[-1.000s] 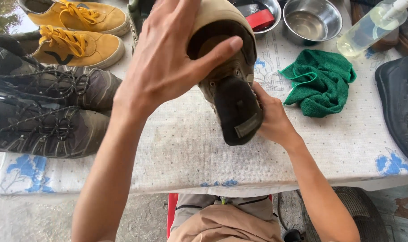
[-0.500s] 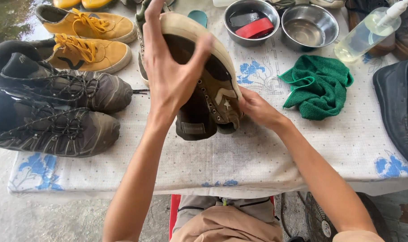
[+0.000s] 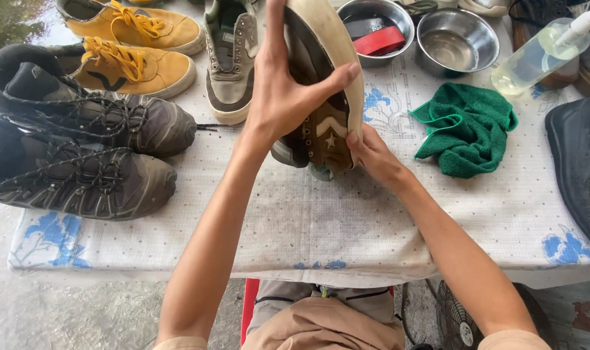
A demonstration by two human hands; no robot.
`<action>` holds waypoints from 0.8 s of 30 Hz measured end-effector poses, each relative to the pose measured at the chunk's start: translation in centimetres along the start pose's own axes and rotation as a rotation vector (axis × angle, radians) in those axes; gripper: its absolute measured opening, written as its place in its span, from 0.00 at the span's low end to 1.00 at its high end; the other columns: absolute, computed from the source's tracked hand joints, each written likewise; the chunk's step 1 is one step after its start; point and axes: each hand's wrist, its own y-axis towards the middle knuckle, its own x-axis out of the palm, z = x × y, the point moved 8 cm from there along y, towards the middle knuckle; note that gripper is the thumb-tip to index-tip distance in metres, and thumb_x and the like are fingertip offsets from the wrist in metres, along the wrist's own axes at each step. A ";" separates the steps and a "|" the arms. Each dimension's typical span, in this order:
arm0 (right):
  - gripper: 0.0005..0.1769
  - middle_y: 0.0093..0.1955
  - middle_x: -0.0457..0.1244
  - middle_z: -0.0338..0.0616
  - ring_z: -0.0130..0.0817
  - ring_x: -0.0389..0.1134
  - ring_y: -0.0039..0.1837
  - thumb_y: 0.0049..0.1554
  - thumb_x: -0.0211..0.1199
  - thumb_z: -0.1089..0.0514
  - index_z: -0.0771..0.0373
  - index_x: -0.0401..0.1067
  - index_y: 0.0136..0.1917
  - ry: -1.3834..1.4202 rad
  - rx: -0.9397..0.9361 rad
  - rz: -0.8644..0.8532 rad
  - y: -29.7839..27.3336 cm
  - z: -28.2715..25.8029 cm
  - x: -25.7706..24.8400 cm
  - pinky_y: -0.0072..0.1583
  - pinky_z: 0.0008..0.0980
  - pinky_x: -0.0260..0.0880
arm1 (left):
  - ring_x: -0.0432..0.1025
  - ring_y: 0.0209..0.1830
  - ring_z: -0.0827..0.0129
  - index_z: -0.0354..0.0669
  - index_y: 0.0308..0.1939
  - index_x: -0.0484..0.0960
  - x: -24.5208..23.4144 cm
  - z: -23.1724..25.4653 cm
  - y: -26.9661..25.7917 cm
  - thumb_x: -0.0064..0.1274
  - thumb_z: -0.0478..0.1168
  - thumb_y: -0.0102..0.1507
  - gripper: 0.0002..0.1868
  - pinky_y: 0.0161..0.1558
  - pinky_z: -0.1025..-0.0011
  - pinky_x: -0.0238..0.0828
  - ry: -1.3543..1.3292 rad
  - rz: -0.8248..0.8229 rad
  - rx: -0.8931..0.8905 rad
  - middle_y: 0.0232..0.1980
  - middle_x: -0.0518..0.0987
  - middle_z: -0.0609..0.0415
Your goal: Cleaning the exterior of a green sneaker using a cloth, brush, and cleaning solution.
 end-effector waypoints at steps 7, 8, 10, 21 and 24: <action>0.51 0.53 0.64 0.48 0.37 0.68 0.53 0.55 0.44 0.18 0.67 0.63 0.64 -0.076 -0.104 0.037 0.2 0.4 0.1 0.51 0.33 0.76 | 0.63 0.83 0.53 0.57 0.79 0.42 0.0 0.7 -0.2 0.74 0.65 0.61 0.61 0.81 0.56 0.64 0.076 -0.131 -0.024 0.82 0.60 0.45; 0.41 0.40 0.58 0.40 0.30 0.59 0.41 0.56 0.43 0.18 0.60 0.60 0.49 -0.119 -0.117 0.075 0.0 0.9 -0.4 0.42 0.29 0.61 | 0.55 0.87 0.51 0.55 0.80 0.37 0.3 0.1 -0.6 0.80 0.64 0.58 0.69 0.85 0.53 0.58 0.090 -0.161 -0.026 0.85 0.52 0.46; 0.37 0.27 0.52 0.32 0.23 0.50 0.30 0.57 0.42 0.18 0.53 0.57 0.33 -0.167 -0.135 0.116 -0.1 1.5 -1.2 0.33 0.25 0.47 | 0.46 0.91 0.49 0.54 0.82 0.33 0.5 -0.2 -0.6 0.85 0.62 0.56 0.76 0.88 0.50 0.51 0.103 -0.189 -0.020 0.89 0.43 0.47; 0.51 0.67 0.60 0.49 0.37 0.67 0.64 0.49 0.73 0.50 0.58 0.53 0.80 -0.228 -0.256 0.140 -1.9 -7.4 -3.4 0.59 0.33 0.80 | 0.69 0.83 0.45 0.76 0.83 0.36 -0.9 -1.6 -1.7 0.77 0.43 0.62 0.65 0.91 0.49 0.66 -0.576 0.005 0.061 0.84 0.61 0.36; 0.50 0.72 0.62 0.59 0.45 0.68 0.66 0.48 0.78 0.54 0.63 0.56 0.77 -0.470 -0.510 0.320 -3.1 -9.3 -5.1 0.66 0.38 0.76 | 0.74 0.77 0.47 0.82 0.81 0.29 -1.0 -2.8 -2.5 0.78 0.44 0.61 0.70 0.83 0.45 0.79 -0.659 0.004 0.020 0.91 0.52 0.39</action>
